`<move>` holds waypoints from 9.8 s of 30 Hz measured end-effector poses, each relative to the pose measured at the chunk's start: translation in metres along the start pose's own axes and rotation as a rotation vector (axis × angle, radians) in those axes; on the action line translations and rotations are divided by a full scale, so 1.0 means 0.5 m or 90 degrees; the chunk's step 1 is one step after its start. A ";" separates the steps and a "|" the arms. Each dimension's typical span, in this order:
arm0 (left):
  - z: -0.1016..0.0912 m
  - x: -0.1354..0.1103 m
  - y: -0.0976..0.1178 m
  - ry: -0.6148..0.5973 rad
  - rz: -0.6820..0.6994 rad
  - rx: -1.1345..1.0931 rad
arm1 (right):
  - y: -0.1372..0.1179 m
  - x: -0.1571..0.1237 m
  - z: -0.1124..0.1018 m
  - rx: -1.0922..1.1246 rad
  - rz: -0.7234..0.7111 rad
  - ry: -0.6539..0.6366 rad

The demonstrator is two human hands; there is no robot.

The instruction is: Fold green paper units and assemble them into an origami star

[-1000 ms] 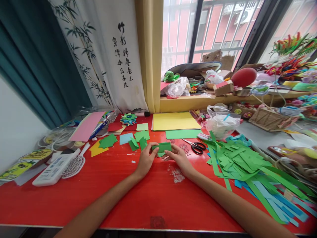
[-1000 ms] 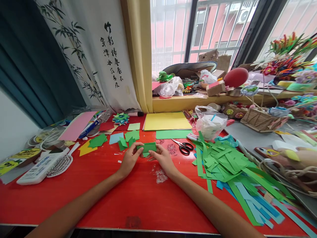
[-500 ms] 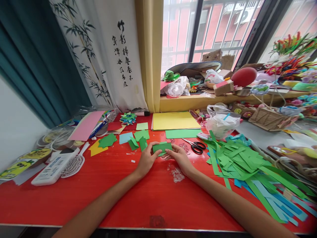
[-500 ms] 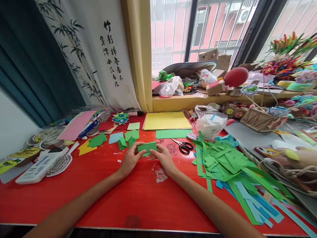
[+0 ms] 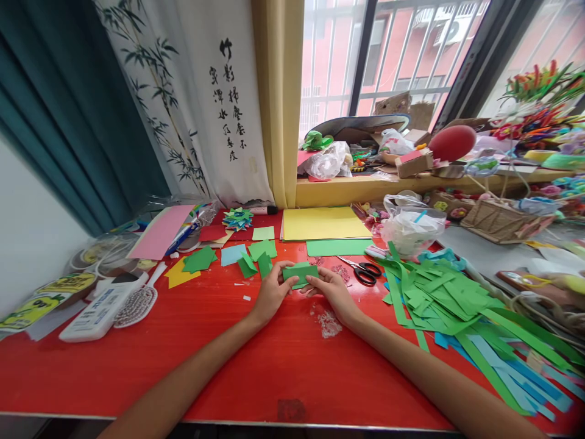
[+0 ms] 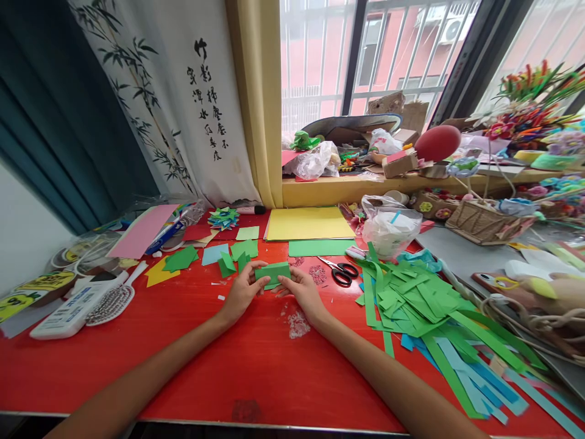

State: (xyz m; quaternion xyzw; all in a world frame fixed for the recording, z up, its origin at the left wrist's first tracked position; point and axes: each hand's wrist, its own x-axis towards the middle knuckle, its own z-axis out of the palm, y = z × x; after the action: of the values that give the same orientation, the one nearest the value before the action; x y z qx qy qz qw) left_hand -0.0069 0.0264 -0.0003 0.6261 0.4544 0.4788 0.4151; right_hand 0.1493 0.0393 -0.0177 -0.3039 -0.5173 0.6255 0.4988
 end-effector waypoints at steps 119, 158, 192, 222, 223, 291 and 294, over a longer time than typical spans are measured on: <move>-0.031 -0.013 -0.007 -0.098 0.655 0.671 | 0.005 -0.012 0.012 -0.055 0.018 0.132; -0.008 0.001 0.002 -0.057 0.007 -0.010 | -0.012 -0.018 0.028 0.035 0.026 0.017; -0.007 -0.001 -0.007 -0.043 0.046 0.161 | 0.002 -0.013 0.020 -0.044 0.013 0.026; -0.008 -0.003 -0.002 -0.001 0.058 0.123 | 0.002 -0.017 0.026 -0.118 0.033 0.060; -0.009 -0.003 -0.002 -0.006 0.053 0.114 | 0.002 -0.017 0.025 -0.112 0.025 0.074; -0.044 0.009 -0.019 -0.176 0.429 0.858 | -0.006 -0.030 0.026 -0.036 -0.005 0.147; -0.042 0.006 -0.016 -0.186 0.409 0.836 | -0.007 -0.029 0.025 -0.040 0.001 0.135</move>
State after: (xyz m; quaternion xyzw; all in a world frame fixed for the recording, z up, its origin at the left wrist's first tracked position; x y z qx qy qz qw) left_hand -0.0283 0.0329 -0.0033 0.9045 0.3815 0.1187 -0.1489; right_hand 0.1438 0.0211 -0.0129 -0.3842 -0.4806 0.5736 0.5407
